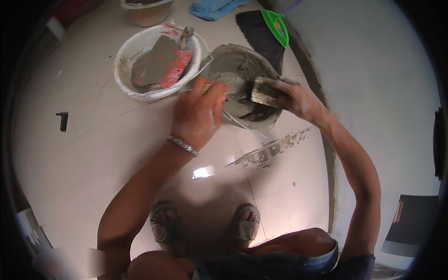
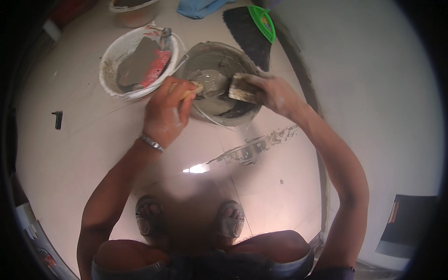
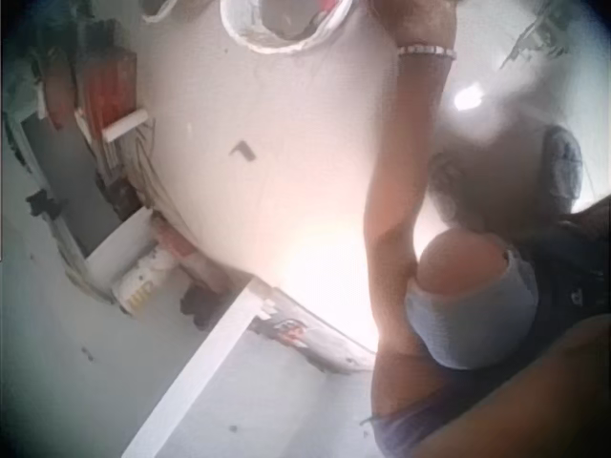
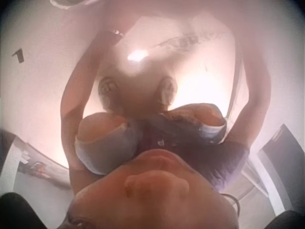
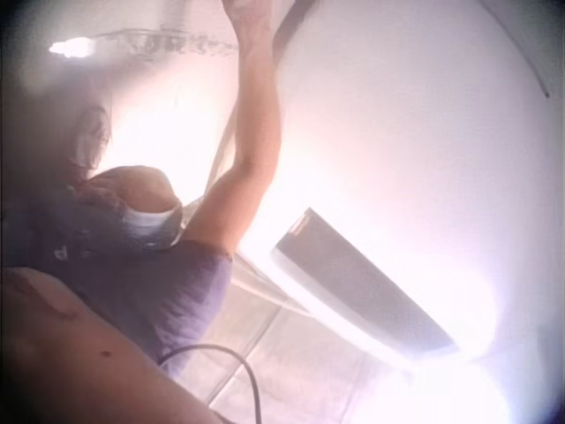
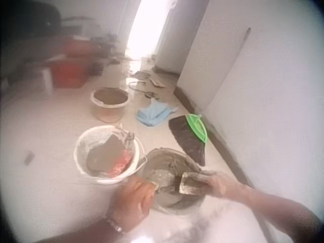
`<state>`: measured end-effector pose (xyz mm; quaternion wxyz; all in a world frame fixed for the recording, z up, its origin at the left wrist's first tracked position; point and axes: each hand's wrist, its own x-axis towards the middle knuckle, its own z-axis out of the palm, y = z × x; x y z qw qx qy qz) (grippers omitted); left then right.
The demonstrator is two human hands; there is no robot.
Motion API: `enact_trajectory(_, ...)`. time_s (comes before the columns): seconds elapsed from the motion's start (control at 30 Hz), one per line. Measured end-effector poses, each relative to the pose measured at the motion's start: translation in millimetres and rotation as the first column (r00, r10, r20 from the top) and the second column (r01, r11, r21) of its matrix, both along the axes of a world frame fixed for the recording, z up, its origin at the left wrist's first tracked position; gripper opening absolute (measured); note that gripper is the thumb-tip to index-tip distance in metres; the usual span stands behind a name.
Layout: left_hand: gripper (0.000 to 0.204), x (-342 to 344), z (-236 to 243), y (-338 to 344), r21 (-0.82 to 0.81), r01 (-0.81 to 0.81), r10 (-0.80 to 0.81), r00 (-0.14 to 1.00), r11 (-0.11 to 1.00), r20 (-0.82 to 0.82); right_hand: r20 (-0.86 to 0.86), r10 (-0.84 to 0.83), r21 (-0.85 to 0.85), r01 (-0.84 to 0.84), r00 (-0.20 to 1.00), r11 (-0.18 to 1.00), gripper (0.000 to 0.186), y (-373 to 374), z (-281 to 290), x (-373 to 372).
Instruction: The person scoops cement from a bucket with a trowel and applies it to the gaps between floor tiles using a smaller trowel. They repeatedly smooth the cement along the tile seams.
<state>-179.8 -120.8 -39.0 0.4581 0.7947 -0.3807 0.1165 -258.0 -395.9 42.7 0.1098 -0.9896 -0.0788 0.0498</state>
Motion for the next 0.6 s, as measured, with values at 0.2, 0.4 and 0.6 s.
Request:
enact_trajectory(0.2,0.02,2.6,-0.9,4.7,-0.106,0.035,-0.046,0.994,0.994,-0.102,-0.139,-0.165,-0.115,0.15,0.976,0.982,0.041,2.3,44.3,-54.5)
enact_trajectory(0.4,0.026,11.9,12.0,12.4,-0.129,0.071,-0.107,0.95,0.989,-0.294,-0.239,-0.481,0.513,0.53,0.844,0.675,0.043,-18.9,65.6,-62.4)
enact_trajectory(0.6,0.026,7.1,7.9,-5.4,-0.05,0.07,-0.077,0.986,0.996,-0.15,-0.108,-0.473,0.557,0.447,0.875,0.7,0.049,-24.4,29.2,-54.7)
